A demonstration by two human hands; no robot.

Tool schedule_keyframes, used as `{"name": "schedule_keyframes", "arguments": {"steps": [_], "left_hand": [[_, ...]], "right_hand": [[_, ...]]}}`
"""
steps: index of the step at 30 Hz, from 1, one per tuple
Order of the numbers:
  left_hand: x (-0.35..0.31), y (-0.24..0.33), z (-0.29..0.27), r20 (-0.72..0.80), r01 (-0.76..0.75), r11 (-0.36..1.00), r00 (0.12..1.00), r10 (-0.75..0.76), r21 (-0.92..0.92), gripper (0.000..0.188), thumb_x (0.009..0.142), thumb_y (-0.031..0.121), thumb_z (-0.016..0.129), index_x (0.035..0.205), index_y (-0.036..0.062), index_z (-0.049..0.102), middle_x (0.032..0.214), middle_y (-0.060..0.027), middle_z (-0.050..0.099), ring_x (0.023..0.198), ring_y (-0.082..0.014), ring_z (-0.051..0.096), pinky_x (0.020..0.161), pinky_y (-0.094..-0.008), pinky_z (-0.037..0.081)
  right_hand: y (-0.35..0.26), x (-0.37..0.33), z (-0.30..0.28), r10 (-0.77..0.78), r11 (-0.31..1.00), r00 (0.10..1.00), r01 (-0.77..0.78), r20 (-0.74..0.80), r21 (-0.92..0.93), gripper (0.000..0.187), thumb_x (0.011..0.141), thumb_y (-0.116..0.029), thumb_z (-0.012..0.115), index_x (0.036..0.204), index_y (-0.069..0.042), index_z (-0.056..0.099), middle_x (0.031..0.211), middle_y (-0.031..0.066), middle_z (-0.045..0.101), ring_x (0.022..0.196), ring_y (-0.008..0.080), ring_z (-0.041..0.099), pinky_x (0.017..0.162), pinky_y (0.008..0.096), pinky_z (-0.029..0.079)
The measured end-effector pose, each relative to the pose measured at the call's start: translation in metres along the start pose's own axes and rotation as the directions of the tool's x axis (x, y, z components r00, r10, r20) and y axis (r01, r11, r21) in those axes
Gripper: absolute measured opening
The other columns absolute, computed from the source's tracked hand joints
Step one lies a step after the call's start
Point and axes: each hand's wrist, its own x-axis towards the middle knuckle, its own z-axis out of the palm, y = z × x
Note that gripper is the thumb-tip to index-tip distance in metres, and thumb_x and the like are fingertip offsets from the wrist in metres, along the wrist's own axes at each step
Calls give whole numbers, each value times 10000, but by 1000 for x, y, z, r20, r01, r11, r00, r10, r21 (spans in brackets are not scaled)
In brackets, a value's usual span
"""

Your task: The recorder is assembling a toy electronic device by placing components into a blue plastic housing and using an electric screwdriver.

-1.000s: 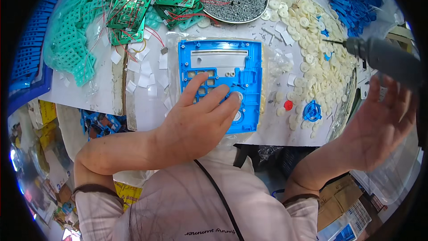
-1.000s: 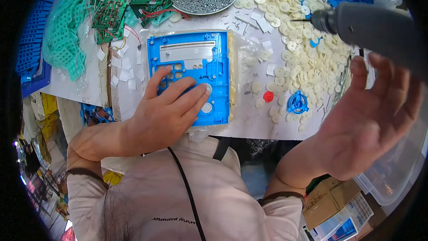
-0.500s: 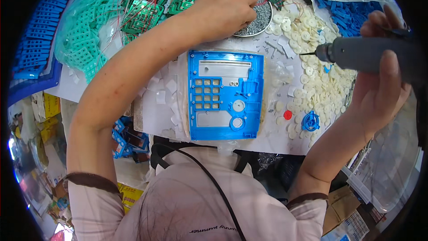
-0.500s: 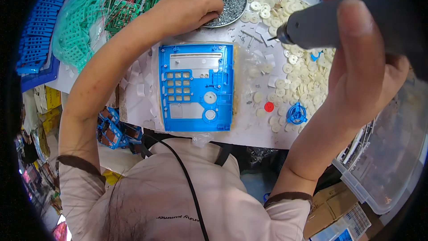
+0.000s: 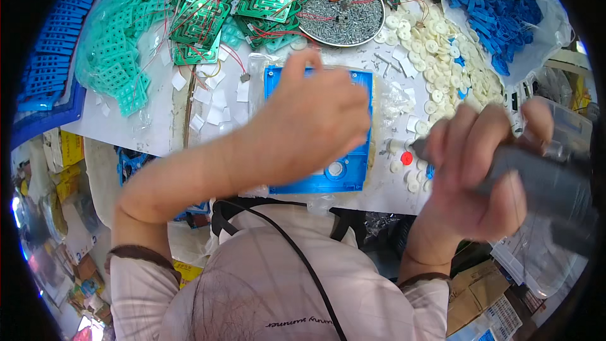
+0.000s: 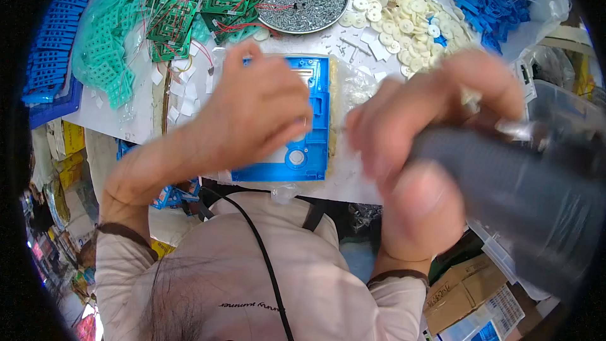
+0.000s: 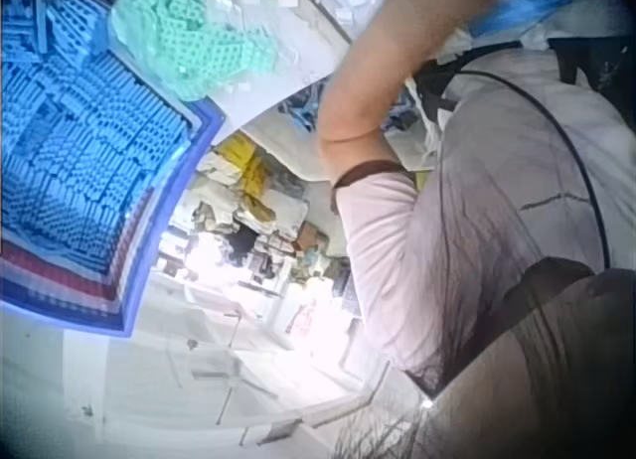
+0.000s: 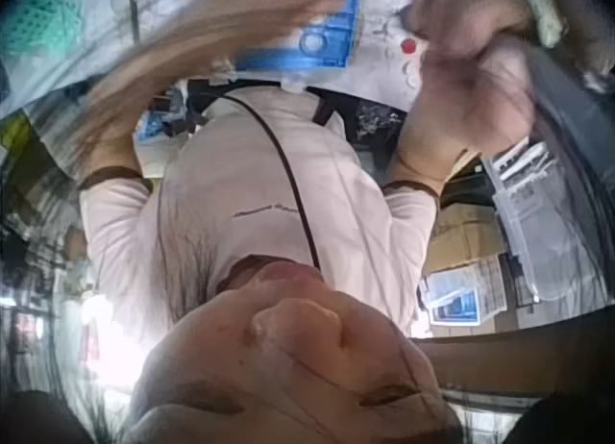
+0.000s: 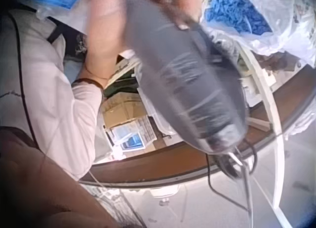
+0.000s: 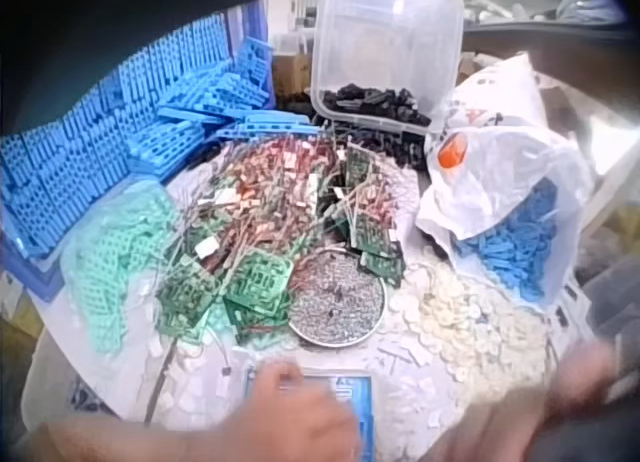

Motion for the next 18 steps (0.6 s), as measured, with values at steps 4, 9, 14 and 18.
{"name": "schedule_keyframes", "arguments": {"steps": [4,9,14,18], "left_hand": [[-31,20,8,27,153,952,988,-152,-263,190,766,130,798,918,169,691,913,29,622,896,-186,596,909,-460,328],[-36,21,7,-5,174,936,983,-184,-307,227,711,99,816,891,165,696,890,33,620,861,-181,589,889,-446,332],[-37,20,6,-34,142,962,987,-154,-235,255,670,103,830,870,163,684,883,32,618,856,-184,589,889,-448,333],[-36,23,5,-12,148,979,988,-151,-142,276,667,161,840,894,165,682,954,26,624,923,-199,591,930,-482,327]], "right_hand": [[-1,-10,22,44,989,995,-55,88,135,423,898,-253,740,1203,-164,460,698,-5,565,582,134,513,546,316,464],[4,-12,35,81,991,996,-85,48,102,401,881,-258,786,1116,-172,473,681,-6,569,539,140,520,523,322,466],[8,-16,43,92,991,996,-92,7,95,413,862,-271,806,1068,-168,463,695,9,572,544,166,518,522,346,465],[9,-18,44,89,991,996,-88,-11,99,424,855,-277,812,1059,-163,459,692,14,561,559,171,515,532,351,467]]}}
